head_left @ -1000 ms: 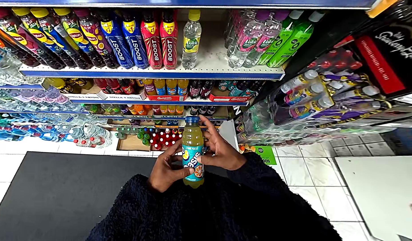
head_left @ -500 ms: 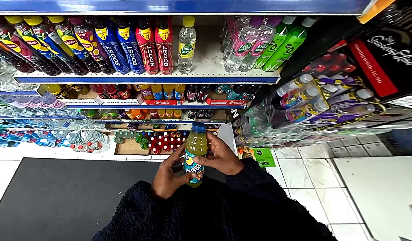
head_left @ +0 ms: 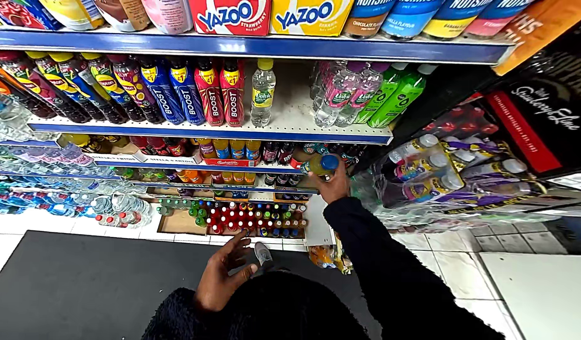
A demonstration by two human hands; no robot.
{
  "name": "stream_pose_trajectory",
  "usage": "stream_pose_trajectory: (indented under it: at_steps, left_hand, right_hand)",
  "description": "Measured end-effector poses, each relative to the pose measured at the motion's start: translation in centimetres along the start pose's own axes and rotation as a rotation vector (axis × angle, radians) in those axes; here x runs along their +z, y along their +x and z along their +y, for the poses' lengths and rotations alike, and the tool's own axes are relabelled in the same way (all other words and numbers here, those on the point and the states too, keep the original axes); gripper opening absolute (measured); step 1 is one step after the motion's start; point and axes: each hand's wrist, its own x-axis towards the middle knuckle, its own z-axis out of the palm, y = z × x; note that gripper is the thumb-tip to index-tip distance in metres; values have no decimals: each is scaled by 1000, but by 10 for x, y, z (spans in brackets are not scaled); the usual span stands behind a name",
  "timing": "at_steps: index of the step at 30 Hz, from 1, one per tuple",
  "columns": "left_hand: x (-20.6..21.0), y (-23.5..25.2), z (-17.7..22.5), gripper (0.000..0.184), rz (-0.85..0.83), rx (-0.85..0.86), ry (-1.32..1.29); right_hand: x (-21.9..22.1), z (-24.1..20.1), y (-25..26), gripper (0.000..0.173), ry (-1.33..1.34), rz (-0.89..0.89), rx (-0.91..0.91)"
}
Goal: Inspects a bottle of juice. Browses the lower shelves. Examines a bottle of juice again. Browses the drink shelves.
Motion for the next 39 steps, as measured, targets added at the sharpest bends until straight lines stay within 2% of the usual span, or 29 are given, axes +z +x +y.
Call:
stream_pose_trajectory:
  at_steps: [4,9,13,23,32,39]
  left_hand:
    - [0,-2,1,68,19,-29,10]
    - [1,-3,1,55,23,-52,19]
    - [1,-2,-4,53,58,-55,14]
    - [6,6,-7,52,104,-57,-16]
    - [8,9,-8,50,157,-74,-14]
    - [6,7,-11,50,176,-61,-33]
  right_hand:
    - [22,33,35,84,-45,35,-61]
    - [47,60,52,80,-64,12,-24]
    - [59,66,65,79,-44,42,9]
    - [87,99,100,89,-123,-56,79]
    - [91,89,123,73,-220,-136,40]
    - [90,100,128,73,-204,-155,69]
